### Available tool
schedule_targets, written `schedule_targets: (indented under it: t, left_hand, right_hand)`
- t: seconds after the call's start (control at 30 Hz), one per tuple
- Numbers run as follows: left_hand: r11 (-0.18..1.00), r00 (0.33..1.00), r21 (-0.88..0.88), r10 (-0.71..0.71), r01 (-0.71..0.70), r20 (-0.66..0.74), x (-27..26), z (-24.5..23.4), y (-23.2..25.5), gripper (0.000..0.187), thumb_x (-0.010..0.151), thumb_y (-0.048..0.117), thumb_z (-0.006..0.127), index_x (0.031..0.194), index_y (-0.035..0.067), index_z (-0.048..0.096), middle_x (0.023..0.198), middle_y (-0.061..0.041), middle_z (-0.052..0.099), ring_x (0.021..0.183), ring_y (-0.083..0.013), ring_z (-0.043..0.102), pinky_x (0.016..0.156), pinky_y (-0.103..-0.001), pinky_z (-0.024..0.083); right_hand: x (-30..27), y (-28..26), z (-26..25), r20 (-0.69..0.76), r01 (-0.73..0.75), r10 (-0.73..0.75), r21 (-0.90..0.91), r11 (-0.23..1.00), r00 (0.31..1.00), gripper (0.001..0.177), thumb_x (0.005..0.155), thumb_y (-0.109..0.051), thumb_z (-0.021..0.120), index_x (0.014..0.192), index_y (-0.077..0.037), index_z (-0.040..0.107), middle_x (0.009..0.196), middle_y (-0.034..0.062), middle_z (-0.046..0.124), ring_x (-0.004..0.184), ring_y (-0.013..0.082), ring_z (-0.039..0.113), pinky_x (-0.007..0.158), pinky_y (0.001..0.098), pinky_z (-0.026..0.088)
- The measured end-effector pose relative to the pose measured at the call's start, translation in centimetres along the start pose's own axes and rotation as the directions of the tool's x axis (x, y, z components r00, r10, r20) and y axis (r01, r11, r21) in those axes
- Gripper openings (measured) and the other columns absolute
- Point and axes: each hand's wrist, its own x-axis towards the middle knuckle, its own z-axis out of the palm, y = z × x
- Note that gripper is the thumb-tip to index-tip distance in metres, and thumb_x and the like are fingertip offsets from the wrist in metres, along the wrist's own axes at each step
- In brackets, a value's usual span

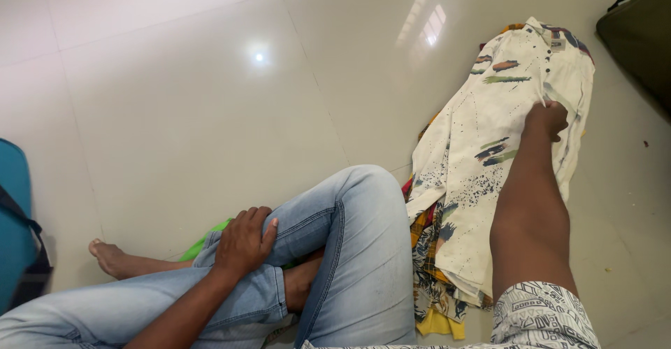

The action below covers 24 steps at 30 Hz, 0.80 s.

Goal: The person spreads a shirt out on the floor and buttons the front by hand.

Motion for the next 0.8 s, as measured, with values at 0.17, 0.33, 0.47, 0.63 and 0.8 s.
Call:
schedule_targets:
  t: [0.17,0.33,0.47,0.63,0.8]
  left_hand:
    - [1.0,1.0,-0.008,-0.011,0.011,-0.009,0.2,-0.2,0.2,0.033,0.096,0.035,0.052,0.108,0.008,0.065,0.097,-0.012,0.068,0.092,-0.0321,0.065,0.081,-0.048,0.051]
    - [1.0,1.0,-0.01,0.012,-0.012,-0.014,0.1,0.1,-0.1,0.033,0.097,0.035,0.051,0.107,0.007,0.065,0.098,-0.013,0.069,0.093,-0.0325,0.066,0.082,-0.048,0.051]
    - [1.0,1.0,-0.002,0.009,-0.009,-0.002,0.1,0.2,0.0,0.033,0.097,0.035,0.051,0.108,0.006,0.065,0.098,-0.013,0.069,0.094,-0.0327,0.066,0.083,-0.049,0.051]
    - [1.0,1.0,-0.015,-0.006,0.006,0.004,-0.1,0.1,-0.2,0.035,0.097,0.036,0.05,0.108,0.007,0.065,0.099,-0.013,0.069,0.094,-0.0325,0.065,0.083,-0.048,0.051]
    - [0.999,1.0,-0.021,-0.026,0.026,-0.017,-0.4,0.6,-0.9,0.036,0.098,0.038,0.05,0.11,0.007,0.064,0.102,-0.014,0.068,0.096,-0.0322,0.065,0.085,-0.048,0.051]
  right_hand:
    - [-1.1,0.7,-0.4,-0.282,0.32,-0.217,0.399,0.859,0.935,0.012,0.096,-0.01,0.064,0.104,-0.001,0.066,0.108,0.0126,0.07,0.1,0.023,0.064,0.097,0.0368,0.053]
    - [-7.7,2.9,-4.5,0.273,0.369,-0.64,0.631,0.682,0.718,0.017,0.099,-0.009,0.066,0.114,-0.001,0.067,0.1,0.0047,0.064,0.09,0.0109,0.057,0.085,0.0287,0.048]
    - [-10.2,0.0,-7.9,0.685,0.468,-0.522,0.29,0.835,0.508,0.032,0.093,-0.032,0.074,0.109,-0.005,0.075,0.101,0.0053,0.072,0.089,0.014,0.064,0.082,0.0316,0.049]
    - [-10.5,-7.4,-4.0,0.358,0.352,-0.344,0.043,0.935,0.868,0.055,0.093,-0.055,0.069,0.121,-0.008,0.068,0.112,0.0104,0.074,0.101,0.0269,0.072,0.095,0.0392,0.052]
    - [-8.6,-10.4,5.5,0.144,0.598,-0.583,-0.102,0.795,0.8,0.071,0.083,-0.058,0.079,0.126,-0.004,0.063,0.126,0.0199,0.062,0.123,0.0427,0.053,0.096,0.0645,0.04]
